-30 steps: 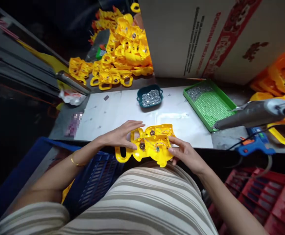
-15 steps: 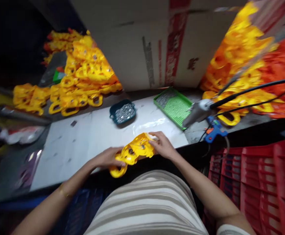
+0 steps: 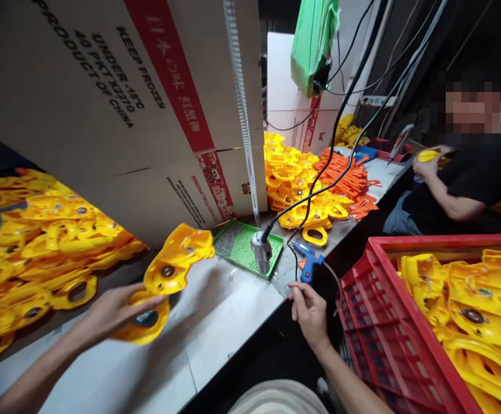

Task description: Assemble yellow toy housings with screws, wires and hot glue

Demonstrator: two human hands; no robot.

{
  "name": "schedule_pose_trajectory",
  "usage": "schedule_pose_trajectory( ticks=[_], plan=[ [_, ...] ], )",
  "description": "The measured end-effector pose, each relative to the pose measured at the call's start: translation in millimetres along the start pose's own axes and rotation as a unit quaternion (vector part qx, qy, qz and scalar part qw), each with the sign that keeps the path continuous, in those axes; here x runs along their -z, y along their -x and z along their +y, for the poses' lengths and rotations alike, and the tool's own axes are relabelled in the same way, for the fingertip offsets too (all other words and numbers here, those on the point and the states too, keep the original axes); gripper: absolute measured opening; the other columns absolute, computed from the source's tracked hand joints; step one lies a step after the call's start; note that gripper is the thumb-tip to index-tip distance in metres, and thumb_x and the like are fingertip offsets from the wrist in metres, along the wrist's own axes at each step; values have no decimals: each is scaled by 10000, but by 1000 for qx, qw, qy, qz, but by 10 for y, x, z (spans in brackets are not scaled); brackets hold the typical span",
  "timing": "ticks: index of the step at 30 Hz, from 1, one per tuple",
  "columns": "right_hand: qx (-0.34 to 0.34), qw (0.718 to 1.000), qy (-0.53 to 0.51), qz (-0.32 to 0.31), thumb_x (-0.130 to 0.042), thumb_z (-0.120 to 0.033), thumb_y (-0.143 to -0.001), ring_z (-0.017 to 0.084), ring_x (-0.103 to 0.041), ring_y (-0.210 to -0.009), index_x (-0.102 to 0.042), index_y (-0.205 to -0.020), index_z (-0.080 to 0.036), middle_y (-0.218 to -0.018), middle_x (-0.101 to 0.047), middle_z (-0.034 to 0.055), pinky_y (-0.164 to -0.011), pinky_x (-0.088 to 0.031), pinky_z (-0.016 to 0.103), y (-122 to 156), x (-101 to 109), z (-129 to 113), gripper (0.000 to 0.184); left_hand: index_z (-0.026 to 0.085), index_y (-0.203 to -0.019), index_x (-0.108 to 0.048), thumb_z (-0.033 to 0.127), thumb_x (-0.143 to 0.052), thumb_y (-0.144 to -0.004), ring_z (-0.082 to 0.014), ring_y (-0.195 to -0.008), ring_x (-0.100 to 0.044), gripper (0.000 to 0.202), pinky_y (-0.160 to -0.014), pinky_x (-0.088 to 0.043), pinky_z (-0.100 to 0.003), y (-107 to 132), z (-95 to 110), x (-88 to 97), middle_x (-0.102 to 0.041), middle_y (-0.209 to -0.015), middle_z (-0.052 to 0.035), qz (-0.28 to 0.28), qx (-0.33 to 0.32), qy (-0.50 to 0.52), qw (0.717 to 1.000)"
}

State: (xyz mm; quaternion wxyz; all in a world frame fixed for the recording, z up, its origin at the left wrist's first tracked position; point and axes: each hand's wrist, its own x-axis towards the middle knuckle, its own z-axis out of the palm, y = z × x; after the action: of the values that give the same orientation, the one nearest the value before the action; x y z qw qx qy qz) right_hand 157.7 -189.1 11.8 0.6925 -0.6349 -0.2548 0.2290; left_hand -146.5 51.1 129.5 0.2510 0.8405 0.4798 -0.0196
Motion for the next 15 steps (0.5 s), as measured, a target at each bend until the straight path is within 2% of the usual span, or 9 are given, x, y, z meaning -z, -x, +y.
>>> schedule_pose_trajectory(
  ticks=[3, 6, 9, 12, 13, 15],
  plan=[
    [20, 998, 5, 51, -629, -480, -831, 59, -450, -373, -673, -919, -182, -692, -583, -2, -336, -312, 221, -109, 188, -6, 313, 163, -921, -695, 724, -494, -788, -228, -749, -621, 612, -624, -401, -240, -546, 725, 375, -696, -828, -49, 12, -116, -19, 993],
    [43, 995, 10, 90, -625, -473, -836, 62, -453, -385, -672, -928, -191, -705, -596, 1, -345, -326, 224, -307, 344, -103, 301, 136, -782, -676, 736, -448, -798, -165, -622, -528, 642, -568, -339, -223, -1094, 1521, 527, -616, -667, -26, 46, -218, -16, 975],
    [48, 994, -14, 96, -611, -514, -833, 66, -494, -451, -660, -1001, -189, -796, -633, 26, -359, -329, 204, -762, 390, -367, 370, 133, -743, -656, 706, -489, -795, -161, -648, -530, 600, -589, -353, -223, -1526, 2266, 428, -599, -650, -23, 52, -283, 76, 955],
    [19, 997, -77, 7, -601, -611, -791, 101, -602, -596, -598, -1125, -210, -1009, -652, 68, -378, -356, 184, -1402, 234, -725, 522, 128, -736, -645, 695, -517, -801, -177, -680, -564, 585, -624, -394, -245, -1785, 2872, 189, -609, -660, -40, 68, -286, 167, 941],
    [5, 996, -85, -14, -583, -651, -776, 99, -589, -559, -578, -1130, -218, -980, -651, 61, -355, -330, 186, -1606, 143, -839, 559, 124, -721, -637, 701, -507, -808, -187, -692, -576, 598, -635, -406, -256, -1839, 3030, 111, -613, -671, -52, 77, -284, 173, 940],
    [12, 996, -89, -26, -538, -690, -780, 96, -542, -488, -564, -1090, -215, -789, -618, 22, -335, -302, 190, -1936, -57, -1032, 568, 117, -710, -627, 712, -487, -820, -209, -728, -602, 621, -665, -430, -278, -1926, 3268, -9, -629, -705, -80, 93, -276, 183, 939]
  ],
)
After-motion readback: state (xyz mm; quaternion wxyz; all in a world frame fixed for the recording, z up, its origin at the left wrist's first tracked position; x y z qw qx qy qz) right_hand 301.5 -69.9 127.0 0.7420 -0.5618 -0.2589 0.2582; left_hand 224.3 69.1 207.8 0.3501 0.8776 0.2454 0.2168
